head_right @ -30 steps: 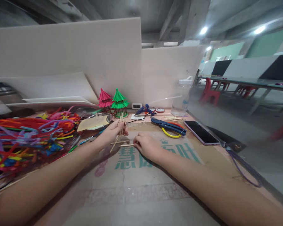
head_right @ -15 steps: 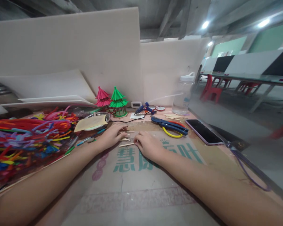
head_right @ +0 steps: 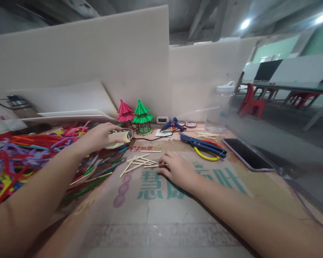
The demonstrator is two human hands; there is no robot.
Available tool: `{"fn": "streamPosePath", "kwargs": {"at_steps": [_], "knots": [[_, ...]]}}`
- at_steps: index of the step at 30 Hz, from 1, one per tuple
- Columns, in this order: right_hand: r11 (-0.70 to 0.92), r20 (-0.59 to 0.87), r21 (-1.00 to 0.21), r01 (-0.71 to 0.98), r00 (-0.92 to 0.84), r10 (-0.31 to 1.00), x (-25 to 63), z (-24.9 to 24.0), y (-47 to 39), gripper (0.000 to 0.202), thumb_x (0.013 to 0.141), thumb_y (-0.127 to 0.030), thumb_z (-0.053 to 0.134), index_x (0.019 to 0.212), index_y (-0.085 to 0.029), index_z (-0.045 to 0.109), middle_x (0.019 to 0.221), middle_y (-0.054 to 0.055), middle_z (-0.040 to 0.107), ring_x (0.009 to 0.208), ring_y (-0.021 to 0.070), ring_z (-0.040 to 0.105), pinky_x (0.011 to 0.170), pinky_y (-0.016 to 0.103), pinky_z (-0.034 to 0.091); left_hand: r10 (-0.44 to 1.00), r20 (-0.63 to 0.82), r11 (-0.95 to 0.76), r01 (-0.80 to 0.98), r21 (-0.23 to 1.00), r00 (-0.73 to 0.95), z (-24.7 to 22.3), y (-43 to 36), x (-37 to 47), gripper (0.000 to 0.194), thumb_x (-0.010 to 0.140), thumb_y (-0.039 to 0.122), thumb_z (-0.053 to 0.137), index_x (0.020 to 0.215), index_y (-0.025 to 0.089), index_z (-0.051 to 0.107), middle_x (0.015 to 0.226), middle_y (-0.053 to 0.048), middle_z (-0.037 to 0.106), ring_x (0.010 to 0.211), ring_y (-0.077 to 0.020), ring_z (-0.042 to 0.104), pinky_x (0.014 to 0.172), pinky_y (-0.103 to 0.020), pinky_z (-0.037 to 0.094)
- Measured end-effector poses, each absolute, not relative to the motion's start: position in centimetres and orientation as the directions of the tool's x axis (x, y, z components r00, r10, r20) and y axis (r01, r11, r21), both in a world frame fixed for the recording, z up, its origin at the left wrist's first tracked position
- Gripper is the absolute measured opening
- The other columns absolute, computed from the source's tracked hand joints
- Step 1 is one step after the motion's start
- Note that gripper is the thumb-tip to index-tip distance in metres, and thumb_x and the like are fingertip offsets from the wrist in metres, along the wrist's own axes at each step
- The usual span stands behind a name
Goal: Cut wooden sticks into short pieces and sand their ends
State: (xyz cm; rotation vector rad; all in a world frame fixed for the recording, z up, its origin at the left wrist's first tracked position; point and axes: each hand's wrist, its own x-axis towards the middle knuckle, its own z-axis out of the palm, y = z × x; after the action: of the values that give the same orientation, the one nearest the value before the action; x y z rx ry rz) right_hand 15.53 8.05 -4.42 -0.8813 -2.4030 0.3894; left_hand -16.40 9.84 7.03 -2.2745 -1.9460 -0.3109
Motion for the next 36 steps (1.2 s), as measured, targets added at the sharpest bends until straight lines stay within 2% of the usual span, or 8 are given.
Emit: {"fn": "streamPosePath", "kwargs": {"at_steps": [3,8,12,21,27,32,34,36], "knots": [[0.776,0.384,-0.393,0.492,-0.680,0.625,14.9,-3.8,7.7,0.005,0.094,-0.021,0.065,0.099,-0.019,0.066,0.100,0.007,0.064,0.096,0.0220,0.060,0.085,0.034,0.047,0.980,0.114,-0.156,0.986,-0.051,0.161,6.3,9.8,-17.4,0.069,0.070,0.046,0.083,0.129,0.017,0.064,0.133,-0.016,0.065,0.123,-0.0369,0.059,0.103,-0.043,0.047],[0.823,0.311,-0.285,0.492,-0.764,0.565,12.3,-1.8,7.3,0.006,0.095,-0.018,0.061,0.095,-0.019,0.068,0.099,0.008,0.066,0.090,0.0209,0.061,0.076,0.032,0.045,0.991,-0.001,-0.134,0.984,-0.119,0.135,5.2,9.4,-17.1,0.040,0.097,0.038,0.064,0.130,0.017,0.059,0.129,-0.011,0.063,0.110,-0.0250,0.065,0.093,-0.047,0.056],[0.823,0.326,-0.306,0.479,-0.759,0.564,10.3,-1.8,8.1,0.013,0.094,-0.011,0.058,0.088,-0.018,0.068,0.093,0.006,0.067,0.086,0.0184,0.061,0.073,0.029,0.043,0.997,-0.017,-0.078,0.983,-0.165,0.076,5.1,9.3,-16.2,0.032,0.098,0.035,0.063,0.125,0.018,0.062,0.125,-0.010,0.064,0.107,-0.0234,0.066,0.090,-0.044,0.058],[0.779,0.393,-0.360,0.513,-0.674,0.626,13.1,-2.4,10.1,0.008,0.095,-0.025,0.063,0.099,-0.019,0.066,0.100,0.008,0.068,0.095,0.0221,0.062,0.083,0.034,0.046,0.989,0.148,0.021,0.983,-0.183,0.007,4.3,9.7,-14.5,0.033,0.099,0.040,0.060,0.120,0.015,0.065,0.119,-0.010,0.068,0.106,-0.0237,0.067,0.094,-0.047,0.056],[0.689,0.379,-0.457,0.563,-0.577,0.723,17.7,-2.6,9.9,0.017,0.097,-0.029,0.054,0.097,-0.019,0.068,0.098,0.008,0.072,0.090,0.0227,0.064,0.080,0.036,0.047,0.961,0.278,0.044,0.989,-0.141,-0.003,5.5,9.2,-13.8,0.038,0.095,0.027,0.047,0.119,0.024,0.076,0.105,-0.014,0.079,0.098,-0.0371,0.073,0.080,-0.045,0.055],[0.566,0.340,-0.595,0.571,-0.458,0.821,18.7,-2.9,10.3,0.019,0.094,-0.028,0.054,0.095,-0.018,0.070,0.095,0.008,0.073,0.087,0.0224,0.066,0.078,0.034,0.049,0.906,0.408,-0.071,0.991,-0.117,0.113,7.5,7.2,-11.0,0.041,0.095,0.027,0.044,0.123,0.024,0.074,0.117,-0.011,0.077,0.106,-0.0362,0.071,0.084,-0.044,0.055],[0.547,0.356,-0.617,0.566,-0.419,0.835,18.8,-2.3,10.8,0.018,0.093,-0.028,0.055,0.092,-0.018,0.071,0.093,0.007,0.074,0.085,0.0218,0.066,0.076,0.032,0.049,0.798,0.508,-0.310,0.944,-0.116,0.325,7.2,5.4,-8.9,0.039,0.095,0.023,0.044,0.118,0.018,0.075,0.121,-0.013,0.075,0.109,-0.0332,0.069,0.092,-0.045,0.053],[0.557,0.394,-0.620,0.552,-0.395,0.830,18.8,-1.3,11.4,0.018,0.092,-0.027,0.056,0.090,-0.019,0.072,0.092,0.006,0.075,0.085,0.0212,0.066,0.075,0.031,0.048,0.711,0.508,-0.498,0.858,-0.125,0.486,5.6,3.2,-6.4,0.037,0.096,0.022,0.044,0.116,0.024,0.074,0.123,-0.005,0.074,0.110,-0.0250,0.068,0.098,-0.039,0.052]]}}
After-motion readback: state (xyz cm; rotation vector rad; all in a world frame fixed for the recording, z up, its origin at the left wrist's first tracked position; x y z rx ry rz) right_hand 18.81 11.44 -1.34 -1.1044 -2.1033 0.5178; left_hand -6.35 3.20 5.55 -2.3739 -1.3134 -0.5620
